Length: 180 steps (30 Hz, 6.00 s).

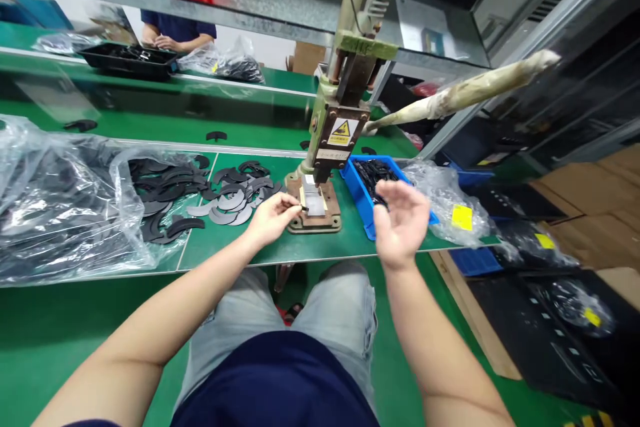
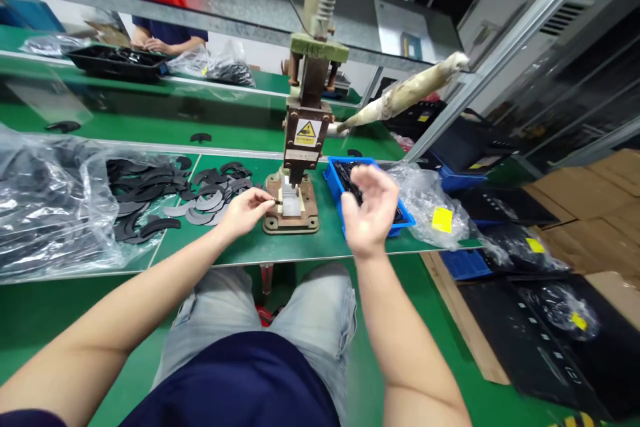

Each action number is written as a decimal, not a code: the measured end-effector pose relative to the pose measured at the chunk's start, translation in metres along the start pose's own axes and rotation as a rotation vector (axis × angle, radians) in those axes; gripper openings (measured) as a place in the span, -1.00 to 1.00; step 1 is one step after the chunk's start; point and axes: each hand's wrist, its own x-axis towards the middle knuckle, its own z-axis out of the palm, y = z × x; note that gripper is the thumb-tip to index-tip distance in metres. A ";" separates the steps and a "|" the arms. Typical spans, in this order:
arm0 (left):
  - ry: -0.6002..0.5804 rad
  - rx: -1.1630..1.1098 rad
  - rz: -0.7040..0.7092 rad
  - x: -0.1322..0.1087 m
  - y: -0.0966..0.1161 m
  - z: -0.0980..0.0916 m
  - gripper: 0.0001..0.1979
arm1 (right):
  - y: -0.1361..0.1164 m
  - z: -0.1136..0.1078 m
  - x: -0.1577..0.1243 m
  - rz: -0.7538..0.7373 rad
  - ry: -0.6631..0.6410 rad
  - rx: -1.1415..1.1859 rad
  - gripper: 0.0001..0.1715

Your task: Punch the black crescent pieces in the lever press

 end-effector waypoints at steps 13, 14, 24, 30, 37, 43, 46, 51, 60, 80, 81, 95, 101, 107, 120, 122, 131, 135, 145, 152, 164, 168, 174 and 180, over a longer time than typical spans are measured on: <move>-0.317 0.972 0.445 0.083 0.004 0.004 -0.74 | -0.083 -0.002 0.213 -0.156 -0.284 -0.207 -0.28; -0.330 0.977 0.449 0.083 0.004 0.004 -0.73 | -0.085 -0.003 0.213 -0.122 -0.321 -0.198 -0.31; -0.369 0.987 0.427 0.082 0.003 -0.001 -0.73 | -0.071 -0.005 0.186 -0.059 -0.322 0.031 -0.43; -0.365 0.968 0.447 0.085 0.004 0.001 -0.74 | -0.053 -0.001 0.128 -0.272 -0.143 0.126 -0.34; -0.344 0.975 0.396 0.084 0.005 0.004 -0.75 | -0.015 -0.006 0.044 -0.351 -0.074 0.024 -0.53; -0.297 1.097 0.323 0.099 0.033 -0.051 -0.69 | -0.002 0.001 0.034 -0.363 0.035 0.069 -0.57; -0.199 1.282 0.211 0.105 0.048 -0.098 -0.70 | -0.002 0.004 0.035 -0.362 0.066 0.085 -0.54; -0.278 1.438 -0.003 0.104 0.050 -0.139 -0.65 | 0.000 0.008 0.034 -0.370 0.105 0.117 -0.52; -0.376 1.521 0.025 0.120 0.019 -0.115 -0.37 | -0.001 0.007 0.036 -0.373 0.090 0.129 -0.54; -0.218 0.442 -0.266 0.085 0.042 -0.036 -0.68 | -0.001 0.009 0.034 -0.358 0.109 0.148 -0.53; -0.221 0.393 -0.296 0.084 0.041 -0.026 -0.68 | -0.001 0.009 0.034 -0.357 0.102 0.147 -0.53; -0.256 0.252 -0.507 0.094 0.026 0.015 -0.69 | -0.002 0.007 0.033 -0.350 0.083 0.162 -0.57; -0.246 0.368 -0.509 0.105 0.025 0.018 -0.79 | -0.005 0.008 0.033 -0.324 0.080 0.184 -0.58; -0.205 0.504 -0.568 0.108 0.029 0.030 -0.77 | -0.004 0.012 0.034 -0.340 0.139 0.193 -0.55; -0.064 0.783 -0.106 0.077 0.057 -0.080 -0.73 | -0.004 0.005 0.038 -0.368 0.057 0.186 -0.65; -0.140 1.113 -0.031 0.065 0.054 -0.104 -0.72 | -0.004 0.008 0.038 -0.376 0.085 0.205 -0.64; -0.245 1.538 0.016 0.039 0.026 -0.086 -0.60 | -0.004 0.007 0.039 -0.381 0.066 0.201 -0.64; -0.281 1.489 0.038 0.045 0.027 -0.081 -0.77 | -0.004 0.005 0.038 -0.370 0.055 0.176 -0.62; -0.343 1.277 0.107 0.047 0.062 -0.080 -0.90 | -0.001 0.012 0.037 -0.388 0.120 0.189 -0.60; -0.142 1.018 -0.074 0.030 0.018 -0.049 -0.81 | -0.002 0.011 0.037 -0.374 0.119 0.178 -0.58; -0.115 0.331 -0.313 0.068 0.025 -0.015 -0.67 | 0.000 0.013 0.037 -0.379 0.146 0.165 -0.57; -0.163 0.362 -0.315 0.082 0.012 -0.004 -0.67 | -0.001 0.011 0.036 -0.370 0.128 0.173 -0.57; -0.199 0.351 -0.346 0.094 0.011 -0.008 -0.58 | 0.001 0.012 0.037 -0.373 0.139 0.167 -0.53; -0.249 0.303 -0.397 0.094 0.018 -0.009 -0.59 | -0.001 0.015 0.038 -0.380 0.159 0.172 -0.50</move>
